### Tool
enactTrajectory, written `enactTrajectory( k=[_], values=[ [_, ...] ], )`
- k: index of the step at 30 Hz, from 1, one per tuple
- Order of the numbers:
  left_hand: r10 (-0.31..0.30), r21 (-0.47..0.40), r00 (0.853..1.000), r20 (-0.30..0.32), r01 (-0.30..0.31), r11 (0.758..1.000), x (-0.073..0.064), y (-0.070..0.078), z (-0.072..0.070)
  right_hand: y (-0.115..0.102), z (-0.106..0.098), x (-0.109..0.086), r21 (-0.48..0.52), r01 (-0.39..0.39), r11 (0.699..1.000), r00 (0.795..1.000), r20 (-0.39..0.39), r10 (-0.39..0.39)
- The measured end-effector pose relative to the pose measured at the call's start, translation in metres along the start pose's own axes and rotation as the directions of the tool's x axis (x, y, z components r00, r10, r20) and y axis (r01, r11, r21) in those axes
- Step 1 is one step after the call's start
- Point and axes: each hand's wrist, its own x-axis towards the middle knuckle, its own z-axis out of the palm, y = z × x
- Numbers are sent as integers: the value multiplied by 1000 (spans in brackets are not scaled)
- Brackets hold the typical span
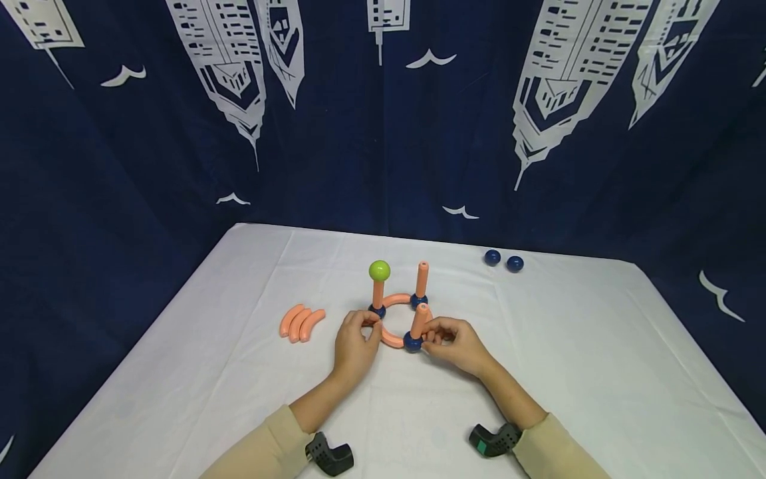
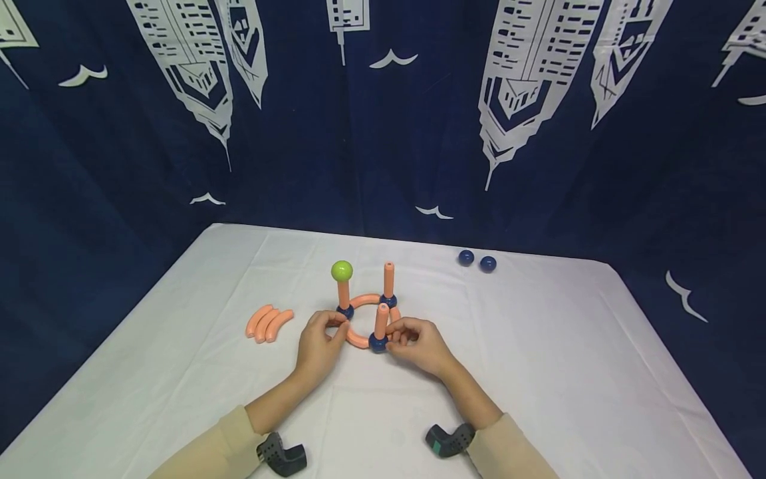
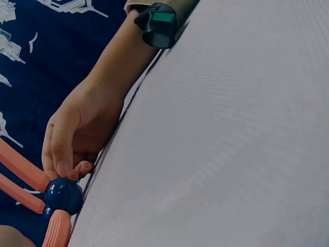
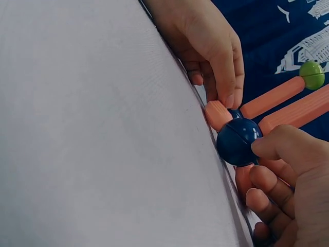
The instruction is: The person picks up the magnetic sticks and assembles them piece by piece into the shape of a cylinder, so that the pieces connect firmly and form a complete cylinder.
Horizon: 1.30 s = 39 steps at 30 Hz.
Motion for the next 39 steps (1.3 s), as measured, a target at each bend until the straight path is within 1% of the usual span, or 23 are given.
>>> enactTrajectory(
  k=[4, 7, 9, 11, 15, 17, 20, 24, 27, 29, 32, 34, 37, 39],
  values=[
    [19, 9, 1000, 20, -19, 1000, 1, 0, 0, -5, 3, -1, -13, 2, 1000, 1000, -23, -2],
    [29, 11, 999, 40, -30, 1000, 1, 0, 0, -20, 6, -3, -22, 19, 1000, 999, -28, -20],
    [45, 20, 997, 64, -46, 999, 2, 0, 0, -32, 9, -5, -32, 25, 999, 999, -26, -25],
    [71, 34, 992, 102, -75, 997, 2, 0, 0, -42, 11, -6, -53, 31, 998, 999, -31, -33],
    [118, 65, 978, 174, -131, 989, 2, -1, 0, -51, 16, -8, -97, 21, 995, 998, -55, -27],
    [125, 72, 974, 190, -140, 988, 2, -1, 0, -51, 19, -8, -113, 29, 993, 997, -66, -37],
    [129, 63, 975, 181, -143, 988, 2, -1, 0, -38, 22, -7, -132, 22, 991, 995, -91, -35],
    [142, 28, 977, 159, -148, 989, 2, 0, 0, -19, 27, -6, -160, 21, 987, 992, -123, -41],
    [166, -4, 972, 168, -168, 986, 2, 0, -1, -15, 29, -5, -174, 32, 984, 989, -138, -56],
    [184, -26, 966, 182, -182, 983, 2, 1, -1, -14, 28, -5, -177, 36, 984, 988, -141, -61],
    [197, -77, 958, 209, -185, 980, 1, 0, -1, -13, 28, -4, -173, 39, 984, 988, -143, -65],
    [210, -106, 952, 224, -190, 976, 1, -1, 0, -24, 28, -5, -173, 30, 984, 989, -136, -54],
    [218, -145, 942, 255, -186, 972, -1, -1, 0, -24, 28, -5, -161, 25, 987, 990, -130, -46],
    [223, -151, 937, 269, -188, 970, -2, -1, 0, -32, 28, -5, -159, 28, 987, 991, -128, -48]
  ],
)
